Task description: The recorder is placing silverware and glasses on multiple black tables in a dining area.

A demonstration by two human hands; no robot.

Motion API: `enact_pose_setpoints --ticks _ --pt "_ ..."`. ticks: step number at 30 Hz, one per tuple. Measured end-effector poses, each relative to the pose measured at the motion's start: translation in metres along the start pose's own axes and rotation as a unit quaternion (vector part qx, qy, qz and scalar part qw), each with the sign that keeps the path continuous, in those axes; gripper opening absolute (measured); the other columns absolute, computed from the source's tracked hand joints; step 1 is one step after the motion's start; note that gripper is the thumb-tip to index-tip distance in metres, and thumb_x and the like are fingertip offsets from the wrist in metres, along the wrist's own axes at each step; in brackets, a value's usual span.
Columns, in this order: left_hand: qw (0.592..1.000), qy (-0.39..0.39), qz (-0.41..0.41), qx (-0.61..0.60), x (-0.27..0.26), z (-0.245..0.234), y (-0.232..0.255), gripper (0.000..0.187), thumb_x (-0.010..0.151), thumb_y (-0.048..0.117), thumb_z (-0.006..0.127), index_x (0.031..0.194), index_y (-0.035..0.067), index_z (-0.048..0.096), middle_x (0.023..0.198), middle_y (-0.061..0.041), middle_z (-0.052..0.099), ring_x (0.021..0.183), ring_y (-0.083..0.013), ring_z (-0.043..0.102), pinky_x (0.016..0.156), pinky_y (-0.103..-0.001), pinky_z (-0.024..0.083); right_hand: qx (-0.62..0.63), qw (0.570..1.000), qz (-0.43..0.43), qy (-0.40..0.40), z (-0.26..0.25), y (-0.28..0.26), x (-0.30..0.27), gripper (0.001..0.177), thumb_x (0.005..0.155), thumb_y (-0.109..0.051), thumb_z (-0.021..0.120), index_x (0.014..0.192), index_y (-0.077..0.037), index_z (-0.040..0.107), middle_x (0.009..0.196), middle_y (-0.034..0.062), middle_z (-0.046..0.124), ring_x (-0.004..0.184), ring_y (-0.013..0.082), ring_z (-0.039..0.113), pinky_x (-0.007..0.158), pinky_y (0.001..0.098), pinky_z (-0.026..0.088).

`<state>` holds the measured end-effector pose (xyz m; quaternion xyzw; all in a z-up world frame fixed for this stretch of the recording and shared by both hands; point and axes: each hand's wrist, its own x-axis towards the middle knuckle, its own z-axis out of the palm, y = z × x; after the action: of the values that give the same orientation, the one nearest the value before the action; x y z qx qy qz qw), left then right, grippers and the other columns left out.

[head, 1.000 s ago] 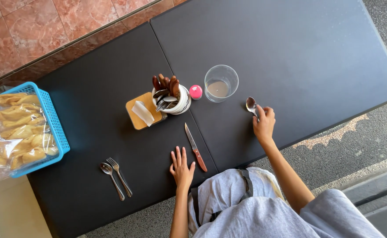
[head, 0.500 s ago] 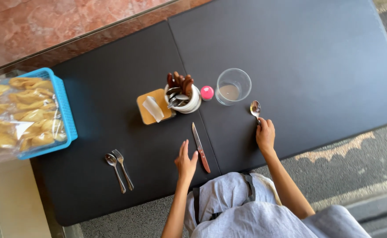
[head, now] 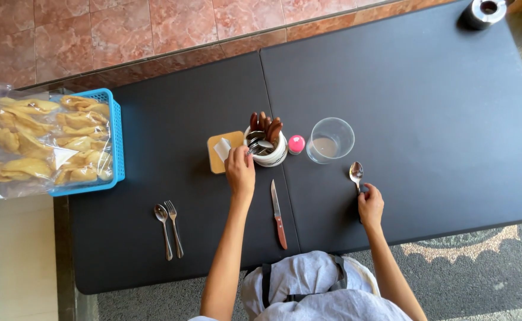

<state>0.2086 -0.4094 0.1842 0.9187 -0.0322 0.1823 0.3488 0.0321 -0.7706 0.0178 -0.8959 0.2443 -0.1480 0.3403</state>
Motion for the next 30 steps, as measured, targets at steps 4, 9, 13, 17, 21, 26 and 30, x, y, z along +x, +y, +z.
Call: enact_pose_setpoints --ticks 4,9,13,17,21,26,30 --pt "0.997 0.042 0.066 0.002 0.011 -0.011 0.010 0.011 0.088 0.003 0.076 0.095 0.008 0.069 0.098 -0.004 0.069 0.085 -0.0272 0.064 0.078 -0.038 0.052 0.003 1.000 0.014 -0.007 0.001 0.004 0.003 0.032 0.089 -0.004 0.064 0.120 -0.002 0.068 0.087 0.0121 0.064 0.078 0.0283 0.063 0.078 0.0426 0.052" --pt "0.984 0.089 0.151 -0.004 0.020 -0.057 0.051 0.010 0.088 0.001 0.076 0.095 0.004 0.069 0.098 -0.006 0.073 0.088 -0.0257 0.070 0.081 -0.039 0.054 0.043 0.993 0.112 -0.012 -0.011 -0.011 0.006 0.032 0.093 -0.005 0.062 0.124 -0.005 0.068 0.098 0.0121 0.065 0.081 0.0257 0.066 0.080 0.0405 0.055" --pt "0.981 0.147 0.103 -0.077 0.016 -0.128 0.110 0.013 0.090 -0.005 0.076 0.097 0.003 0.068 0.102 -0.010 0.073 0.092 -0.0264 0.073 0.072 -0.032 0.057 0.027 0.999 0.033 0.023 -0.046 -0.093 -0.001 0.034 0.092 -0.001 0.064 0.126 -0.005 0.067 0.115 0.0141 0.063 0.098 0.0267 0.066 0.088 0.0390 0.055" --pt "0.981 0.120 0.072 -0.135 -0.013 -0.146 0.154 0.015 0.089 -0.007 0.074 0.097 0.003 0.065 0.099 -0.009 0.071 0.092 -0.0245 0.072 0.083 -0.034 0.059 0.067 0.986 -0.149 0.012 -0.097 -0.218 -0.013 0.050 0.083 0.000 0.070 0.133 -0.004 0.062 0.130 0.0152 0.062 0.121 0.0318 0.061 0.099 0.0431 0.050" --pt "0.970 -0.016 -0.012 -0.244 -0.062 -0.088 0.155 0.013 0.086 -0.005 0.075 0.091 0.003 0.065 0.091 -0.008 0.072 0.079 -0.0210 0.072 0.074 -0.031 0.058 0.050 0.937 -0.335 -0.083 -0.120 -0.277 -0.021 0.062 0.071 -0.011 0.077 0.130 -0.002 0.060 0.117 0.0143 0.066 0.110 0.0338 0.064 0.088 0.0476 0.048" --pt "0.955 -0.135 -0.081 -0.252 -0.114 -0.033 0.115 0.009 0.089 0.000 0.073 0.097 0.002 0.068 0.094 -0.008 0.073 0.082 -0.0215 0.073 0.075 -0.032 0.058 0.082 0.972 -0.156 -0.156 -0.071 -0.161 -0.059 0.039 0.090 0.000 0.068 0.127 -0.009 0.068 0.089 0.0121 0.066 0.078 0.0309 0.065 0.070 0.0405 0.053" --pt "0.949 -0.231 -0.073 -0.203 -0.134 -0.030 0.086 0.042 0.087 0.007 0.074 0.126 0.003 0.061 0.126 -0.016 0.062 0.110 -0.0304 0.065 0.092 -0.040 0.053 -0.016 0.998 -0.040 -0.049 -0.071 -0.083 -0.042 0.033 0.091 0.002 0.060 0.122 -0.007 0.069 0.084 0.0163 0.060 0.074 0.0362 0.063 0.068 0.0457 0.051"
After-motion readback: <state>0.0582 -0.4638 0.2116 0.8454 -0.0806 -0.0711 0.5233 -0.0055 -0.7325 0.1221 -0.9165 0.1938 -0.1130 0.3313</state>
